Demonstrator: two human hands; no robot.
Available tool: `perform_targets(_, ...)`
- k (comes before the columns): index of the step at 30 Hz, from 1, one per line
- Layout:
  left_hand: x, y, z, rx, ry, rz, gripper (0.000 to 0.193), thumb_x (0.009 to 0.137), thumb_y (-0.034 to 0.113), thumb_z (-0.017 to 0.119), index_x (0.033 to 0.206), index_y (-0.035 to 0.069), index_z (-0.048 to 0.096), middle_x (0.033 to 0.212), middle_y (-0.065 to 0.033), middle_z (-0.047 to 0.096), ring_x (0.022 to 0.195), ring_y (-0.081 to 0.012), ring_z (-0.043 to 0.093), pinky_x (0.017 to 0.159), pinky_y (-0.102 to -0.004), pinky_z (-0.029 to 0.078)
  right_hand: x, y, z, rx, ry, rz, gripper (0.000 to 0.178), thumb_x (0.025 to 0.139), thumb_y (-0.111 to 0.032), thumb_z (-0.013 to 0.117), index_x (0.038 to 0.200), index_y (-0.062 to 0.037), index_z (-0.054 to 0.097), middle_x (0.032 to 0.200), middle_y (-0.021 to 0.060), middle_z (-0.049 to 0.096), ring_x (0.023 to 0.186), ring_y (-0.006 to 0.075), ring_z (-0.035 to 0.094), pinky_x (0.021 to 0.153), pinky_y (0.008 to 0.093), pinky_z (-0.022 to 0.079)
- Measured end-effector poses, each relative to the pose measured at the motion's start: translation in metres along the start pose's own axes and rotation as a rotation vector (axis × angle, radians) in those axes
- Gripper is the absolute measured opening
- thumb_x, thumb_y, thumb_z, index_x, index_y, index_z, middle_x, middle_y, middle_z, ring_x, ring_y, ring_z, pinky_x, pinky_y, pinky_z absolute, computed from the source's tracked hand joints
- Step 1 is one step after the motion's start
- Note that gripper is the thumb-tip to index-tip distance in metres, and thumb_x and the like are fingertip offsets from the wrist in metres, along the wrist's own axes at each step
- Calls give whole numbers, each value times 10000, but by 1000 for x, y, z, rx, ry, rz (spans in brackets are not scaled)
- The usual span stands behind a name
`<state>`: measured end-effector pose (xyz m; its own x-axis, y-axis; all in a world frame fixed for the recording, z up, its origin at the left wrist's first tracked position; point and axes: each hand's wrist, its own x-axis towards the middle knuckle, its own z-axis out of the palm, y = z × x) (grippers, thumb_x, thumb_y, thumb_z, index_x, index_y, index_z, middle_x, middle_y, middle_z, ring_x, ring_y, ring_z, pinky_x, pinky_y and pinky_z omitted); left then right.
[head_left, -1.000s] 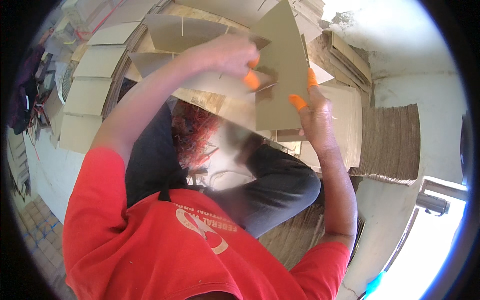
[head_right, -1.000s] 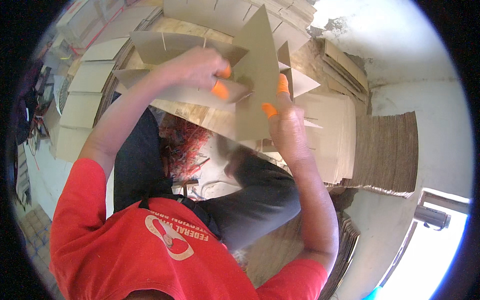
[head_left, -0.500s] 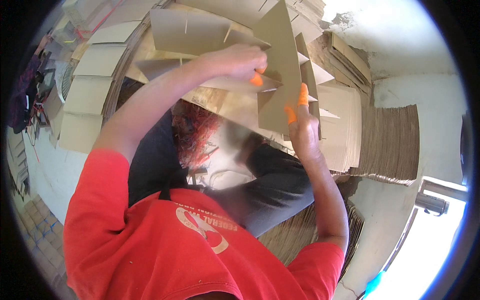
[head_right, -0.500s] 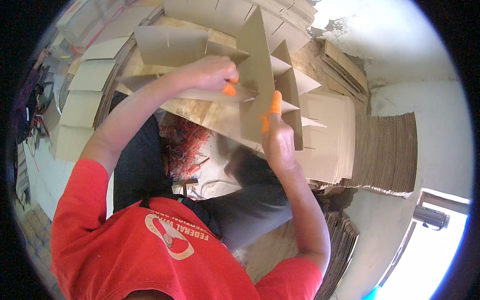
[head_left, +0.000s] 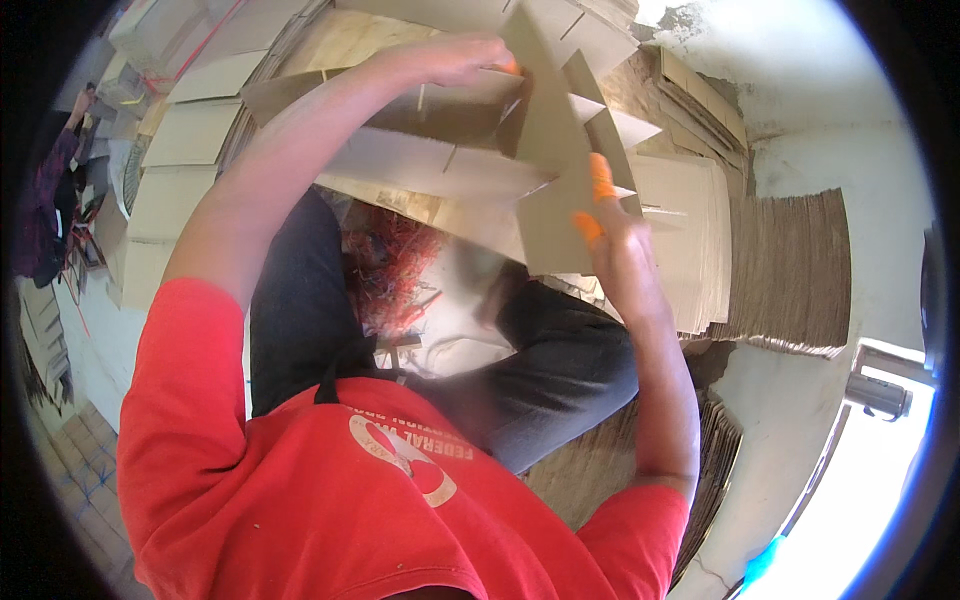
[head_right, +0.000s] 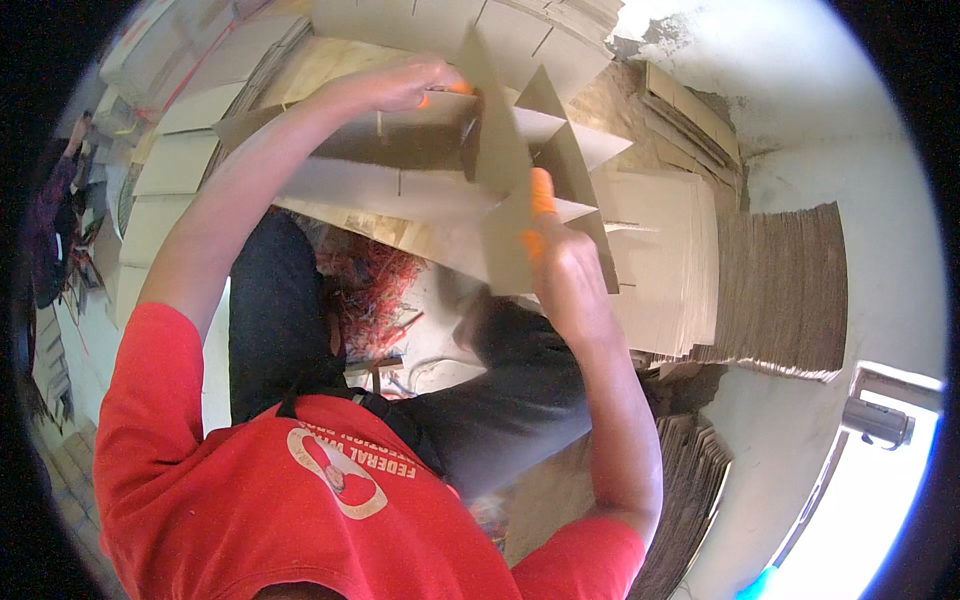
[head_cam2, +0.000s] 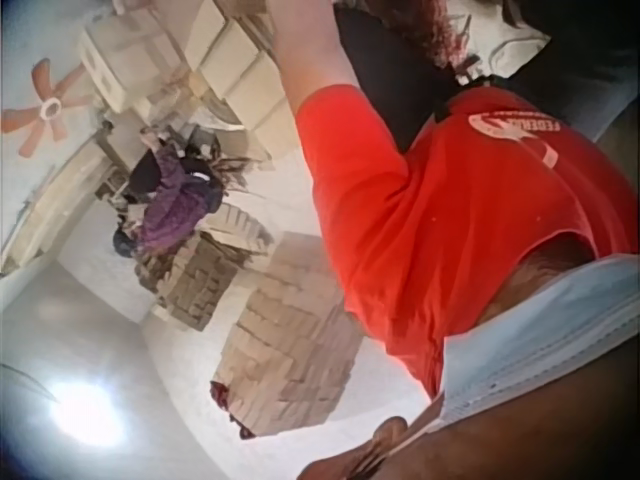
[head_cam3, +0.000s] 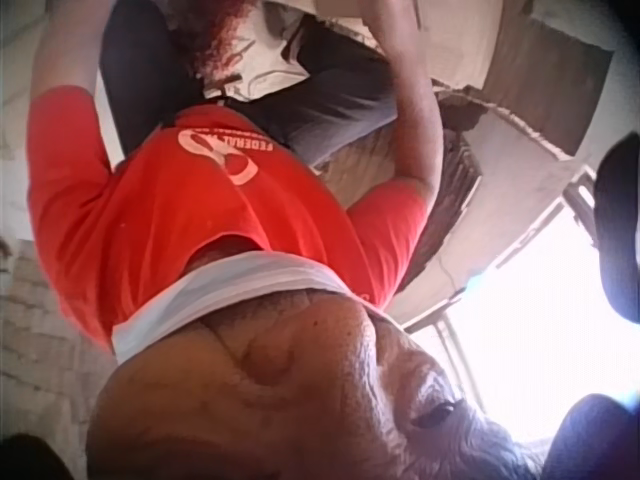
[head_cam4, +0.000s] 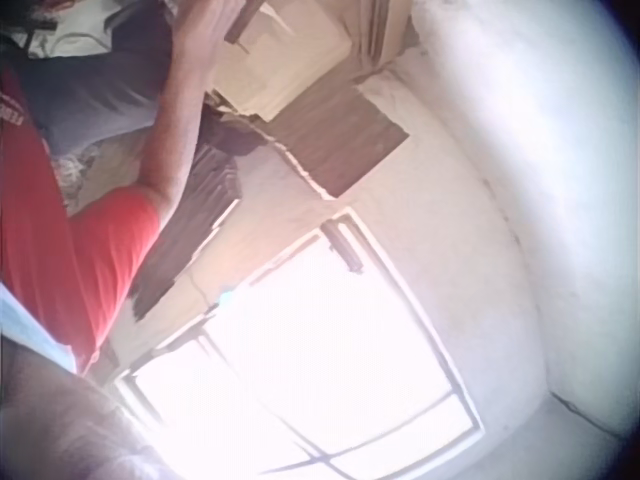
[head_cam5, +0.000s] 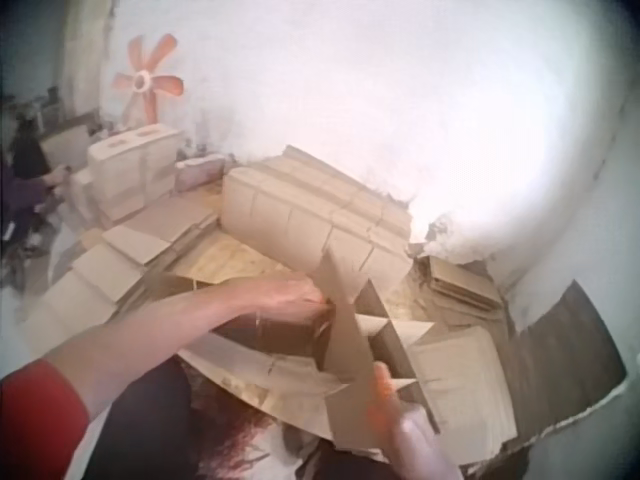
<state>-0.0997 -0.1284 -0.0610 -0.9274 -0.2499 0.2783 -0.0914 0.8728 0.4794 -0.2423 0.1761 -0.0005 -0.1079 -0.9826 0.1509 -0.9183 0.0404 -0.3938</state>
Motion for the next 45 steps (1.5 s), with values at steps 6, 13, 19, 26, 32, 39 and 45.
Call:
perform_targets(6, -1, 16, -19, 41, -96, -297, 321, 819, 22, 635, 1139, 24, 615, 1098, -154, 624, 1027, -325, 591, 876, -416, 473, 11, 2, 11, -215, -175, 33, 405, 897, -200, 625, 1246, 0, 571, 760, 220, 650, 685, 379, 649, 641, 472, 523)
perform_targets(13, 29, 85, -10, 156, 87, -52, 385, 840, 319, 689, 1095, 34, 649, 1041, -171, 656, 989, -327, 608, 837, -414, 482, -69, 148, -37, -586, 498, 531, 557, 860, -330, 686, 1294, -16, 537, 1122, 176, 619, 988, 327, 610, 807, 422, 516)
perform_targets(19, 103, 176, 61, -34, -104, 132, 217, 796, 209, 699, 841, 1, 660, 715, -201, 619, 731, -388, 627, 662, -466, 491, -132, 217, -14, -775, 119, 957, 974, 731, -569, 734, 1405, 26, 360, 1361, 178, 464, 1250, 358, 430, 939, 506, 431)
perform_targets(26, 144, 171, 118, 22, -131, 170, 37, 715, -1, 602, 740, -25, 589, 705, -213, 598, 723, -393, 627, 592, -463, 471, -137, 243, -25, -666, 219, 843, 747, 653, -495, 813, 1154, 3, 570, 1113, 193, 604, 1095, 358, 542, 875, 475, 470)
perform_targets(32, 125, 170, 95, -37, -45, 101, 109, 818, 93, 626, 849, -9, 604, 776, -225, 622, 749, -368, 641, 631, -432, 487, -150, 261, -49, -420, 447, 1025, 465, 743, -354, 779, 1021, -8, 641, 954, 212, 662, 951, 391, 640, 822, 477, 501)
perform_targets(39, -24, 148, -3, -115, 482, 48, 467, 774, 214, 776, 1194, 63, 639, 989, -144, 689, 882, -306, 661, 802, -362, 521, -118, 178, -125, -580, 1114, 683, 341, 812, -308, 776, 917, -14, 638, 767, 118, 683, 664, 184, 607, 619, 341, 524)
perform_targets(45, -123, 119, -14, 312, 238, -242, 375, 766, 133, 737, 1125, 51, 663, 980, -120, 667, 925, -295, 633, 778, -361, 521, -38, 22, -153, 310, 847, 125, 464, 824, -17, 711, 1265, 25, 572, 964, 122, 714, 873, 108, 644, 789, 247, 556)
